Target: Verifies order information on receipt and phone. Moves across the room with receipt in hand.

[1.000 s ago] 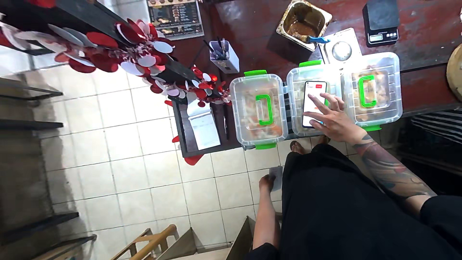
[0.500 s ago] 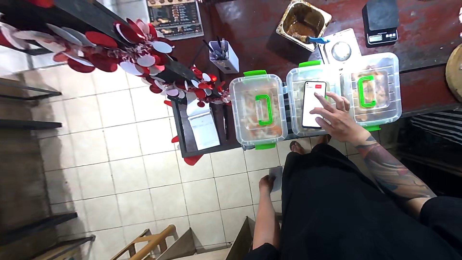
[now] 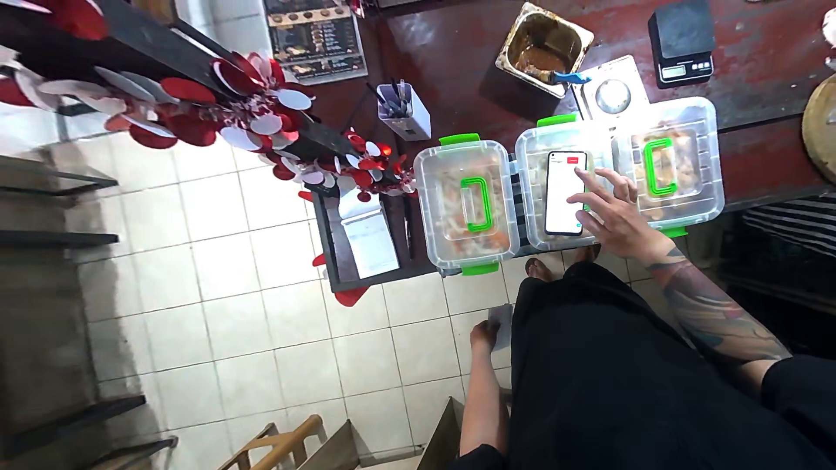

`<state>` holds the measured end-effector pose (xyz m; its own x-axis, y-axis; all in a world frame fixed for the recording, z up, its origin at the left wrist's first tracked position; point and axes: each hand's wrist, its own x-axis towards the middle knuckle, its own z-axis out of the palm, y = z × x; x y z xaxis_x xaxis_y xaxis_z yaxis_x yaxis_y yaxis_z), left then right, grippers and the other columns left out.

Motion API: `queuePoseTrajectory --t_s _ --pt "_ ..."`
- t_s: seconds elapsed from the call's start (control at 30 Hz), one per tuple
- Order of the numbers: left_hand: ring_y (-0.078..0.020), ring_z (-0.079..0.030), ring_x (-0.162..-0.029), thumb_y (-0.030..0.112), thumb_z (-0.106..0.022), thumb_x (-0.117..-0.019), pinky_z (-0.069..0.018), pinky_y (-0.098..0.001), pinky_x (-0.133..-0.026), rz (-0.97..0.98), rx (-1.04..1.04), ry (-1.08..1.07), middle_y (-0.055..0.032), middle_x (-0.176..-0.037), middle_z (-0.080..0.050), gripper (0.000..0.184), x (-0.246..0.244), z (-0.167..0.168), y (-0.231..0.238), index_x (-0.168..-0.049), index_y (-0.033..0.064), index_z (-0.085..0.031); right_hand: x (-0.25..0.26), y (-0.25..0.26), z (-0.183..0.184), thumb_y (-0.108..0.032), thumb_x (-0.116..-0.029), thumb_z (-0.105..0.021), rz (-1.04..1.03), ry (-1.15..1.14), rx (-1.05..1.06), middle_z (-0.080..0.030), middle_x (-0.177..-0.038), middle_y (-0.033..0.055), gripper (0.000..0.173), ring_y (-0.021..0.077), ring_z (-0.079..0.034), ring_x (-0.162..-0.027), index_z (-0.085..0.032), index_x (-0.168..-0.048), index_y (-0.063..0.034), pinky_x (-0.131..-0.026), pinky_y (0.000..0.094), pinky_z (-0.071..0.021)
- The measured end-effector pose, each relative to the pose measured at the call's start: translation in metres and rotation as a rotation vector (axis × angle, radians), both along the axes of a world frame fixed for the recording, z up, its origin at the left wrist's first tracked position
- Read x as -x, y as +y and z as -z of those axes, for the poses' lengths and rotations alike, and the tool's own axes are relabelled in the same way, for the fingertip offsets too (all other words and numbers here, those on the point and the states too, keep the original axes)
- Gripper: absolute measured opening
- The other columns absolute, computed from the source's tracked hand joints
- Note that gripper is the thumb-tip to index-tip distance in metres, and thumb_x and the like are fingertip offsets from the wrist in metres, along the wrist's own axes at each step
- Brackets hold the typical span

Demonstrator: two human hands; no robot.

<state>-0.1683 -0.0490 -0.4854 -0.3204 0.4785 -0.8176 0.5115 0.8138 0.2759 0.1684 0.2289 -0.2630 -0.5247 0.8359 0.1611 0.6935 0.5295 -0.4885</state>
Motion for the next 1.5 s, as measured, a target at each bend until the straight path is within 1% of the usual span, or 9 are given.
queuePoseTrajectory --t_s 0.1,0.17,0.4,0.5,0.6,0.8,0.97,1.33,1.5 --pt "-0.0362 -0.069 -0.107 0.035 -0.070 -0.0966 -0.0513 -0.0591 -0.098 0.015 -0.004 0.001 -0.0196 -0.108 -0.073 0.035 0.001 0.001 0.001 -0.113 0.0044 -0.074 -0.002 0.007 0.003 -0.036 -0.1066 -0.047 0.025 0.035 0.002 -0.043 -0.162 0.0007 0.032 0.0330 -0.028 -0.153 -0.068 -0.128 -0.0249 -0.119 0.0591 -0.0206" --pt "-0.0351 -0.069 -0.106 0.035 -0.070 -0.0963 -0.0516 -0.0586 -0.097 0.017 -0.003 0.002 -0.0190 -0.107 -0.073 0.035 0.002 0.002 0.001 -0.112 0.0049 -0.075 -0.005 0.009 0.004 -0.039 -0.1069 -0.046 0.041 0.029 0.009 -0.041 -0.163 -0.0013 0.033 0.0324 -0.028 -0.153 -0.067 -0.130 -0.0270 -0.118 0.0597 -0.0217" --pt "-0.0352 -0.069 -0.106 0.035 -0.071 -0.0958 -0.0513 -0.0584 -0.098 0.021 -0.009 -0.002 -0.0190 -0.108 -0.073 0.035 0.004 0.002 0.008 -0.112 0.0045 -0.075 -0.007 0.014 0.002 -0.043 -0.1072 -0.046 0.063 0.019 -0.001 -0.040 -0.164 -0.0015 0.039 0.0324 -0.027 -0.153 -0.063 -0.138 -0.0288 -0.118 0.0593 -0.0206" --pt "-0.0357 -0.069 -0.106 0.035 -0.071 -0.0957 -0.0511 -0.0587 -0.098 0.011 -0.009 -0.011 -0.0199 -0.107 -0.073 0.035 0.006 0.003 0.010 -0.112 0.0036 -0.074 -0.007 0.015 0.002 -0.046 -0.1070 -0.046 0.066 0.017 -0.005 -0.040 -0.164 -0.0026 0.040 0.0323 -0.028 -0.153 -0.062 -0.140 -0.0294 -0.117 0.0600 -0.0216" --pt "-0.0347 -0.069 -0.105 0.036 -0.071 -0.0959 -0.0515 -0.0588 -0.097 0.006 -0.006 -0.012 -0.0187 -0.107 -0.074 0.035 0.007 0.003 0.012 -0.111 0.0049 -0.075 -0.006 0.018 0.001 -0.048 -0.1066 -0.046 0.067 0.015 0.006 -0.039 -0.164 -0.0039 0.042 0.0313 -0.026 -0.154 -0.061 -0.141 -0.0312 -0.119 0.0606 -0.0208" --pt "-0.0352 -0.069 -0.107 0.036 -0.071 -0.0959 -0.0512 -0.0598 -0.098 0.025 0.007 -0.009 -0.0187 -0.109 -0.074 0.035 0.007 0.001 0.012 -0.113 0.0054 -0.075 -0.005 0.021 0.002 -0.049 -0.1065 -0.046 0.062 -0.021 -0.015 -0.041 -0.163 -0.0021 0.043 0.0304 -0.028 -0.153 -0.061 -0.142 -0.0301 -0.119 0.0587 -0.0201" --pt "-0.0348 -0.069 -0.108 0.036 -0.072 -0.0952 -0.0509 -0.0595 -0.099 0.035 0.010 0.004 -0.0184 -0.110 -0.073 0.035 0.008 -0.002 0.014 -0.113 0.0059 -0.075 -0.004 0.024 0.002 -0.050 -0.1065 -0.045 0.060 -0.033 -0.013 -0.039 -0.164 -0.0029 0.044 0.0298 -0.027 -0.153 -0.060 -0.142 -0.0311 -0.118 0.0569 -0.0198" --pt "-0.0350 -0.069 -0.108 0.035 -0.071 -0.0960 -0.0509 -0.0591 -0.099 0.023 -0.003 -0.012 -0.0192 -0.109 -0.073 0.035 0.010 -0.003 0.019 -0.113 0.0045 -0.074 -0.003 0.027 0.000 -0.051 -0.1069 -0.043 0.045 -0.066 -0.009 -0.037 -0.165 -0.0021 0.044 0.0328 -0.026 -0.154 -0.059 -0.144 -0.0338 -0.120 0.0599 -0.0169" --pt "-0.0340 -0.069 -0.108 0.034 -0.072 -0.0949 -0.0509 -0.0585 -0.099 0.036 0.000 -0.003 -0.0186 -0.109 -0.073 0.034 0.011 -0.005 0.022 -0.113 0.0052 -0.075 -0.002 0.029 0.000 -0.052 -0.1069 -0.042 0.056 -0.085 0.008 -0.036 -0.166 -0.0028 0.045 0.0316 -0.025 -0.154 -0.058 -0.145 -0.0338 -0.121 0.0598 -0.0160"
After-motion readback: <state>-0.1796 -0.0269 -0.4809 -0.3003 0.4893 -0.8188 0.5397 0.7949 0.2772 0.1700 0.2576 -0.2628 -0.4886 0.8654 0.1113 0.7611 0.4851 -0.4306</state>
